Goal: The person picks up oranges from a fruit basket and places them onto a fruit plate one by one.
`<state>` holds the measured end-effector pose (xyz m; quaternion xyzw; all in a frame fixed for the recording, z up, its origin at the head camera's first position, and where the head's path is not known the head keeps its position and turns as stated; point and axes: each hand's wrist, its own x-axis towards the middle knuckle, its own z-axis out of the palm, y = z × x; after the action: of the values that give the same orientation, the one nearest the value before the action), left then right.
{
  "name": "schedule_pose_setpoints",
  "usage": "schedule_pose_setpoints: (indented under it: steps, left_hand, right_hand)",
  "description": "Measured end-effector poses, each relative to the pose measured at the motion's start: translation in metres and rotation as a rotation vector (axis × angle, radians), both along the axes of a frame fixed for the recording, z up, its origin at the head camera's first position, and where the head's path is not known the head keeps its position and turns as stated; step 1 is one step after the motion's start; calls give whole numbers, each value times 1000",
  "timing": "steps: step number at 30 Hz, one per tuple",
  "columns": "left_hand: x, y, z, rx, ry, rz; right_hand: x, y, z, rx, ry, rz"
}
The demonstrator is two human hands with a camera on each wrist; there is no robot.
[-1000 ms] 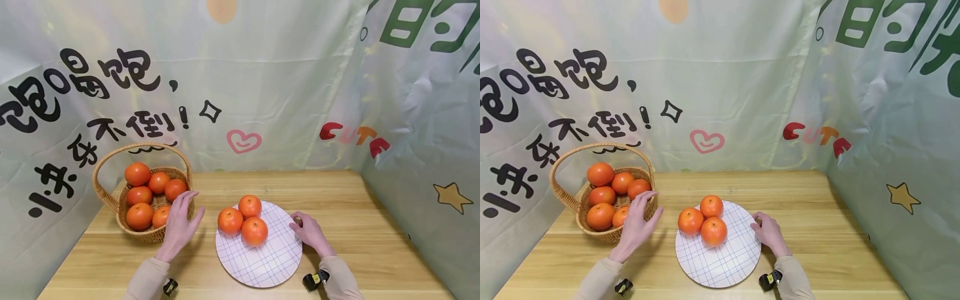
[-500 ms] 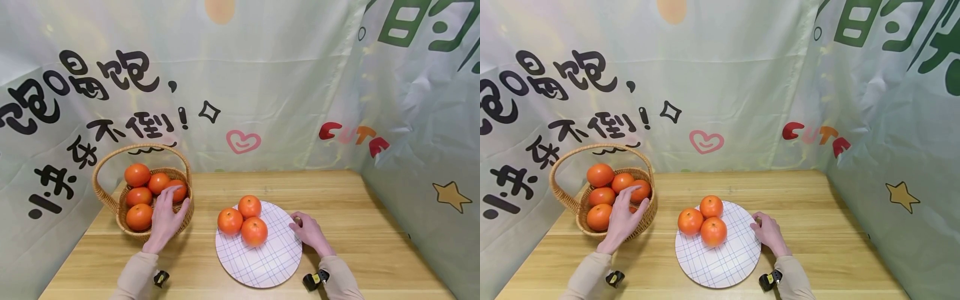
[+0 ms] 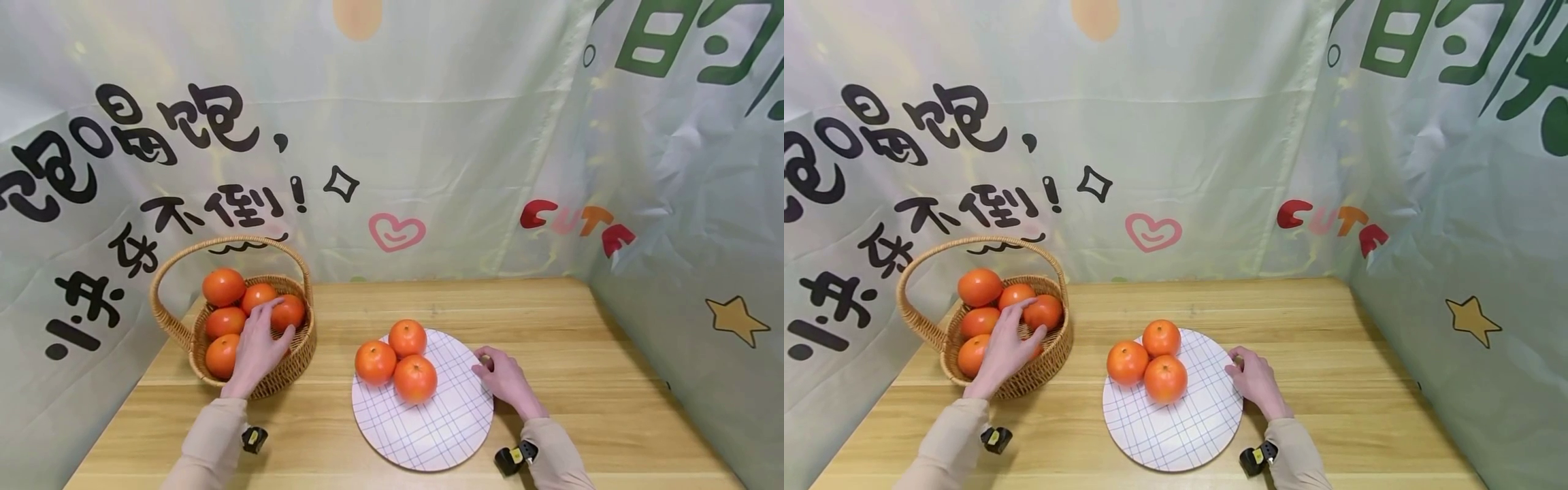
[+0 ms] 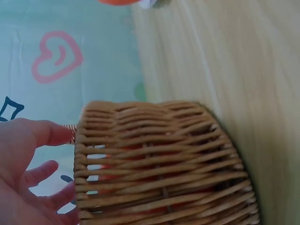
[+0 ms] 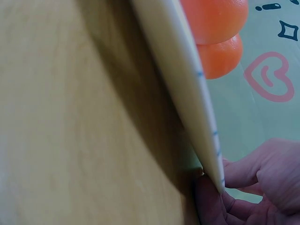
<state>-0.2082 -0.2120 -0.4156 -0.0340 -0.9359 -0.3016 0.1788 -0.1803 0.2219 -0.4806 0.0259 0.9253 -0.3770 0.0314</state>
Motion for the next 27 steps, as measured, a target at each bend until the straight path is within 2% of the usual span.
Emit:
schedule_pose_setpoints:
  steps: [7, 14, 22, 27]
  left_hand:
    - [-9, -3, 6, -92, -80, -19]
    - [-20, -3, 6, -153, -195, -32]
    - [-28, -3, 3, -191, -254, -41]
    - [-32, -2, 5, -202, -289, -31]
  right_hand:
    - [0, 0, -1, 3, 11, 1]
    - [0, -1, 0, 5, -7, -14]
    - [1, 0, -1, 3, 9, -4]
    - [1, 0, 0, 5, 14, -2]
